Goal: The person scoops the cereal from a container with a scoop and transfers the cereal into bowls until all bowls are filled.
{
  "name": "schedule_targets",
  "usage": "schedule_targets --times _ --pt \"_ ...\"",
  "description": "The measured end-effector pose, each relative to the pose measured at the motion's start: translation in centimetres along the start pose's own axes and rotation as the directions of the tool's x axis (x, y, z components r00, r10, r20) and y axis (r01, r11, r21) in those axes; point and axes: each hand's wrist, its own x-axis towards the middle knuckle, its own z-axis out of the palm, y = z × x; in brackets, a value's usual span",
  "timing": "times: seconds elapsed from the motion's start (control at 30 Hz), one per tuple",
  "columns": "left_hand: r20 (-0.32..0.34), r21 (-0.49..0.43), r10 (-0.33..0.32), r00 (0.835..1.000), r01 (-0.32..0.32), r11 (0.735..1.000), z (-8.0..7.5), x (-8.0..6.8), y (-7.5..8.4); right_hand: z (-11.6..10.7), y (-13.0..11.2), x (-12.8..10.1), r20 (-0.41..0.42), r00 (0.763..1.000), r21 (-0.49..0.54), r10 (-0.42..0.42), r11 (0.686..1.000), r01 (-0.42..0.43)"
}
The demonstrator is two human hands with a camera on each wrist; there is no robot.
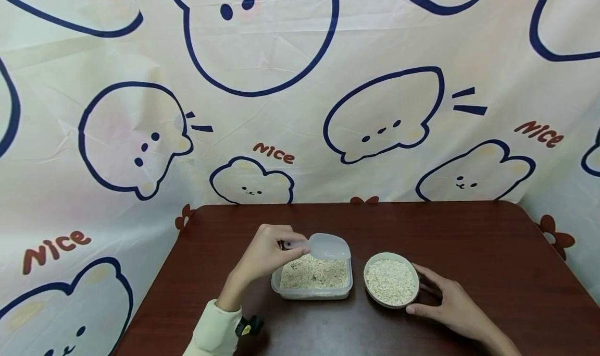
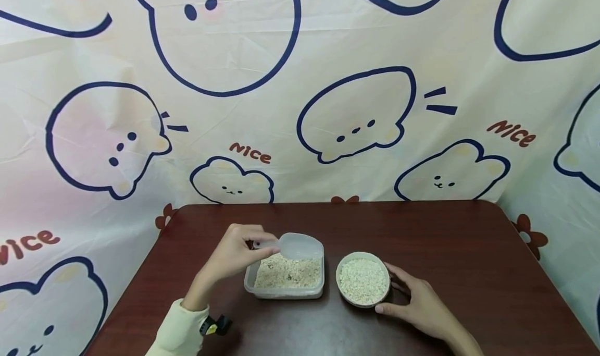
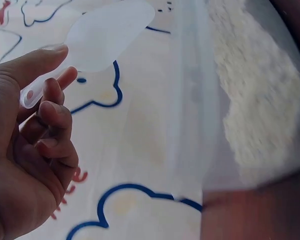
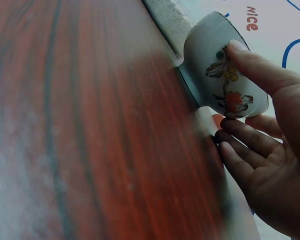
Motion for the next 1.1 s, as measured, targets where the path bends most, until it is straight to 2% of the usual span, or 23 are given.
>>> schedule_targets --times 0.4,0.57,0.73,1.1 --pt "-0.051 -0.007 -0.109 0.993 0.109 0.994 -1.0 -2.6 -2.9 0.0 0.1 0.0 -0.008 1.000 -0.021 0.007 1.000 -0.007" --pt "-0.062 -0.008 -0.122 0.991 0.121 0.993 -1.2 -3.2 -3.6 0.1 0.2 -0.1 -0.014 1.000 -0.025 -0.004 1.000 0.003" --pt "-0.069 0.007 -0.134 0.989 0.135 0.991 -1.3 -3.7 -3.9 0.1 0.1 0.0 0.001 1.000 -0.036 0.021 0.999 -0.021" --pt "-0.027 0.014 -0.131 0.991 0.132 0.991 -1.1 -3.8 -4.5 0.1 0.1 0.0 -0.004 1.000 -0.033 0.021 0.999 -0.021"
